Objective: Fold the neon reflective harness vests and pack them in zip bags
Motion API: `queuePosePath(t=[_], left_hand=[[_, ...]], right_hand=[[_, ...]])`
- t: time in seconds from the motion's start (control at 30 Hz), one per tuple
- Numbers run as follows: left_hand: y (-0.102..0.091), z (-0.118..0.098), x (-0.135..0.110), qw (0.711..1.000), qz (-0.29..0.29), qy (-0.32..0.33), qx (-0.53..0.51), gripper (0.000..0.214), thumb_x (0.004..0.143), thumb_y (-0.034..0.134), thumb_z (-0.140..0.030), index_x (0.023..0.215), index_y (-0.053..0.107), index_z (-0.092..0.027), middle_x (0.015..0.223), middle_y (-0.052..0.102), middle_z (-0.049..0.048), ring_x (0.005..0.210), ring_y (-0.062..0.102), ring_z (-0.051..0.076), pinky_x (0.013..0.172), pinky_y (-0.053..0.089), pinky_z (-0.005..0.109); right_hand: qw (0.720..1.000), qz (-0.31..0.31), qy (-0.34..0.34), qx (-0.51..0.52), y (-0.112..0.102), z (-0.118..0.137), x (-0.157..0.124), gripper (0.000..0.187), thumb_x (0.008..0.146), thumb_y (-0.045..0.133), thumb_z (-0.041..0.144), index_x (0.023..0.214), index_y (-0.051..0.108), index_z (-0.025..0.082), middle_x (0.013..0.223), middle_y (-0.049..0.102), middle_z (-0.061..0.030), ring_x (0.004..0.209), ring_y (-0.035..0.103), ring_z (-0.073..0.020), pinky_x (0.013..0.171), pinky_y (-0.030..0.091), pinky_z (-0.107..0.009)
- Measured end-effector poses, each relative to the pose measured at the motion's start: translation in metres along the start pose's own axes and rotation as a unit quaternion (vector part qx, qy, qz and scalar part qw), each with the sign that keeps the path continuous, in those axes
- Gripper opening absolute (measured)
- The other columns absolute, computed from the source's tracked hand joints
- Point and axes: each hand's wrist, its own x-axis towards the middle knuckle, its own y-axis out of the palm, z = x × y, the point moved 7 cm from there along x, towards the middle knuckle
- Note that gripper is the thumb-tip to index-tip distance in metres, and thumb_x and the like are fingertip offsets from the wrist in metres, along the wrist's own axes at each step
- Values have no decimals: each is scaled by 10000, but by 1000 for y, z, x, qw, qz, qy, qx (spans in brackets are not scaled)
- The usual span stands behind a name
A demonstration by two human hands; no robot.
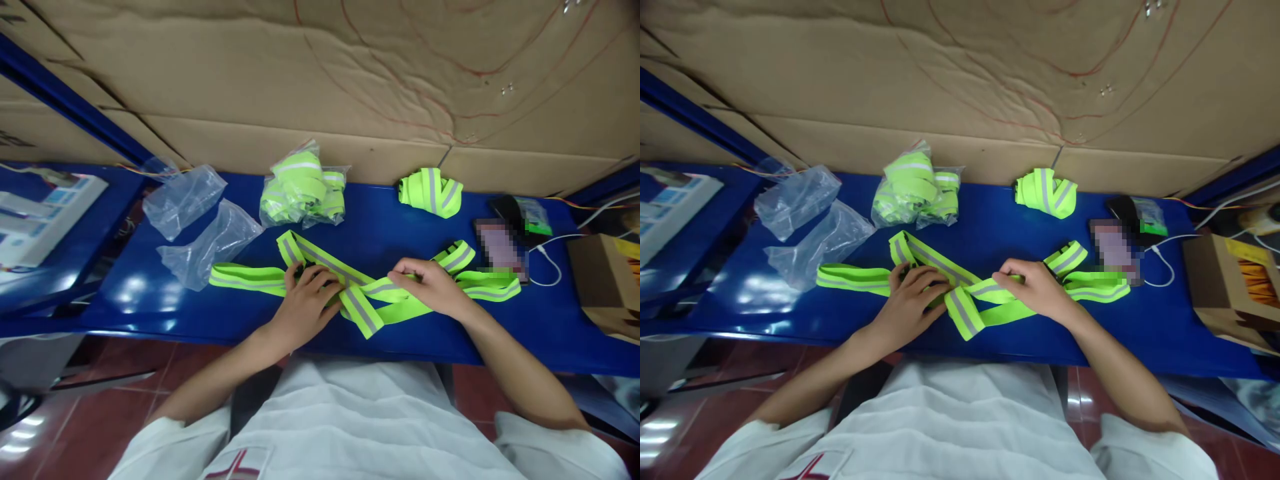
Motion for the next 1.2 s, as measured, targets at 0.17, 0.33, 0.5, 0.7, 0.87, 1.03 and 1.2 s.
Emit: queuePosePath(t=[0.17,0.33,0.5,0.7,0.87,1.03,1.2], left_hand=[[-13,6,4,996,13,-18,-86,218,1020,502,-192,1018,716,-232,1174,757,40,1341,585,281,1243,189,630],[-13,7,6,995,37,-10,-91,263,1063,447,-241,1090,707,-217,1199,748,60,1302,622,256,1229,265,595],[-18,13,-4,993,100,64,-14,344,1084,517,-452,1326,671,-262,1481,631,97,1444,550,282,1283,289,582],[-56,65,-11,993,25,-35,107,443,1082,488,-447,1375,673,-172,1491,617,170,1426,570,350,1269,401,574],[-70,89,-17,971,-5,-112,213,431,1038,545,-372,1414,631,-179,1686,345,224,1535,387,511,1194,412,723],[-78,102,-24,950,-23,-205,235,465,1049,490,-406,1453,591,-200,1590,446,268,1380,533,551,991,542,738],[-79,113,-25,938,15,-298,178,534,1082,370,-453,1537,487,-198,1460,574,214,1126,712,437,855,620,574]], right_hand=[[910,-267,-169,-269,-21,32,-26,170,1043,627,308,1161,701,210,1117,692,-112,1064,664,-268,922,474,-411],[860,-218,-363,-283,10,73,-59,128,999,676,188,1121,688,223,1021,722,-67,967,674,-220,895,496,-390],[874,-32,-361,-322,59,58,-66,138,1046,583,165,1089,713,173,987,753,-63,919,705,-216,877,531,-397],[942,-3,-245,-228,48,31,-90,226,1082,556,245,1271,676,214,1182,769,-67,1018,742,-249,899,583,-419],[965,-64,-210,-142,-1,34,-115,171,1040,640,188,1191,682,256,1076,787,-13,951,753,-169,853,589,-304],[885,-248,-108,-379,-47,12,-101,425,1024,681,365,1405,618,187,1351,712,-156,1203,695,-358,987,542,-501],[849,-217,-61,-477,-44,-18,-64,425,1071,581,385,1412,628,137,1320,736,-163,1125,729,-354,905,551,-466]])
